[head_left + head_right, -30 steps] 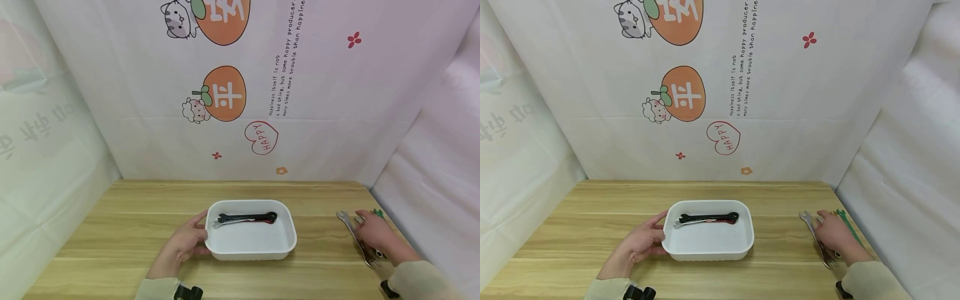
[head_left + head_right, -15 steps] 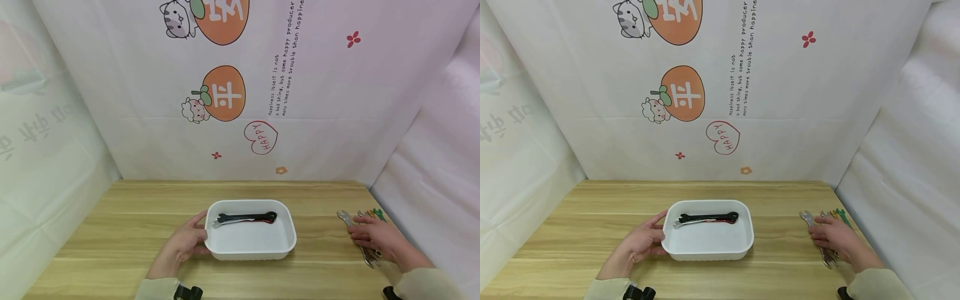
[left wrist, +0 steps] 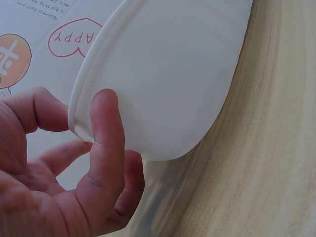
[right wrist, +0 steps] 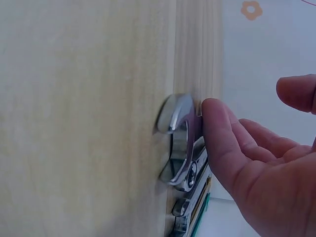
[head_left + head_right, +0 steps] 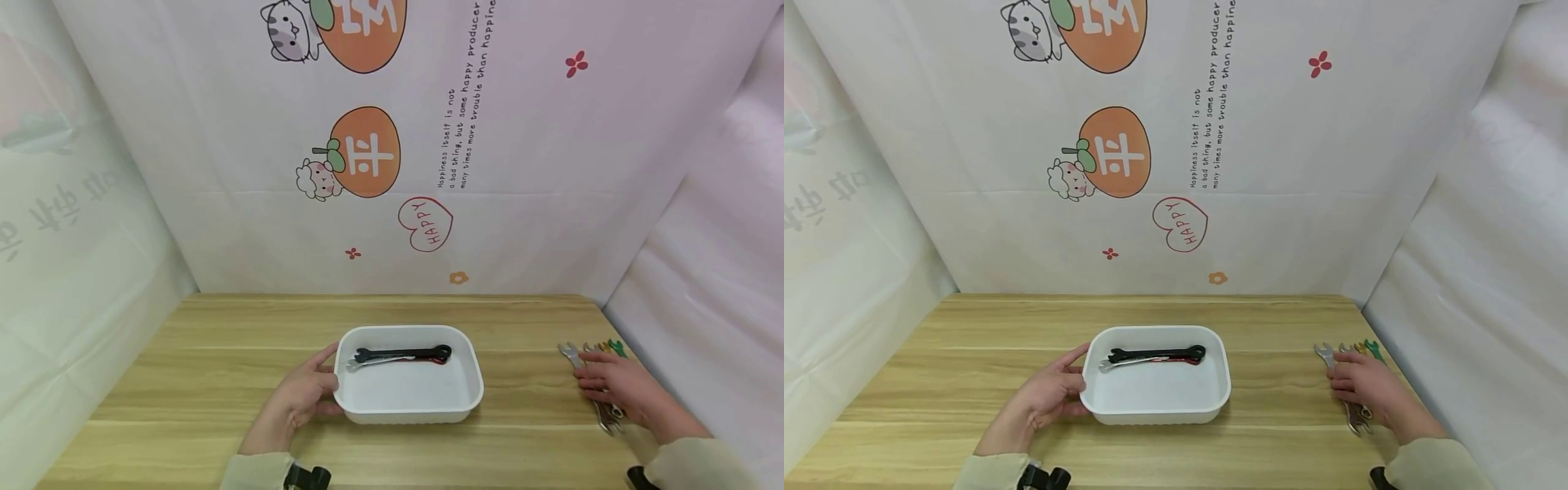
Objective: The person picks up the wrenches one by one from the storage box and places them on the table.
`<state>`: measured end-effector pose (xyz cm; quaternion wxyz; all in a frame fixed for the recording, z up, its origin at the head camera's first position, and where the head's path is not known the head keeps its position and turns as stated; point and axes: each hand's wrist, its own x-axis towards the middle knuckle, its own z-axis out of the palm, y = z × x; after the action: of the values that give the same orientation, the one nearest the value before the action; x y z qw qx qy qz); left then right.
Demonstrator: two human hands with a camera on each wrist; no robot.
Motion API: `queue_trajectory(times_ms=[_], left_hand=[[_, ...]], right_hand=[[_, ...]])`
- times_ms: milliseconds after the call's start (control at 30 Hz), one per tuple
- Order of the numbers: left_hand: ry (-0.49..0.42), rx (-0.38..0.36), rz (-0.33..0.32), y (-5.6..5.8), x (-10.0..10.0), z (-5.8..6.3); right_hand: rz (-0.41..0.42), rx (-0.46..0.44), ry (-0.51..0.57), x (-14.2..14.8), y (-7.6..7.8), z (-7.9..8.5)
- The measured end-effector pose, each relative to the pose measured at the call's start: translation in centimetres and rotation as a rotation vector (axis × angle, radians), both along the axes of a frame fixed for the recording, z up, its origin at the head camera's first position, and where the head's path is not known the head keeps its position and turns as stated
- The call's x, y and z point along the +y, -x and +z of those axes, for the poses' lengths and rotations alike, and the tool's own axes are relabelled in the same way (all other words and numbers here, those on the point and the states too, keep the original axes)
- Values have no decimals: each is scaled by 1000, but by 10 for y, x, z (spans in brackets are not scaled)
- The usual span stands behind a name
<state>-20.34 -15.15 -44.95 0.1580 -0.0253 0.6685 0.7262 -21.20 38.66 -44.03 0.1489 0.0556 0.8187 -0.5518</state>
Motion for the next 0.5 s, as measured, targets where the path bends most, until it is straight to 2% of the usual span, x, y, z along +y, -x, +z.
queue_trajectory(times_ms=[167, 267, 367, 500], left_hand=[[6, 1, -2, -1, 0, 1], [7, -3, -1, -1, 0, 1], [11, -4, 3, 0, 0, 1], [11, -6, 4, 1, 0, 1]], right_hand=[[-32, 50, 9, -3, 0, 2], [-24, 117, 73, -12, 2, 7], [51, 196, 208, -32, 5, 18], [234, 320, 355, -75, 13, 33]])
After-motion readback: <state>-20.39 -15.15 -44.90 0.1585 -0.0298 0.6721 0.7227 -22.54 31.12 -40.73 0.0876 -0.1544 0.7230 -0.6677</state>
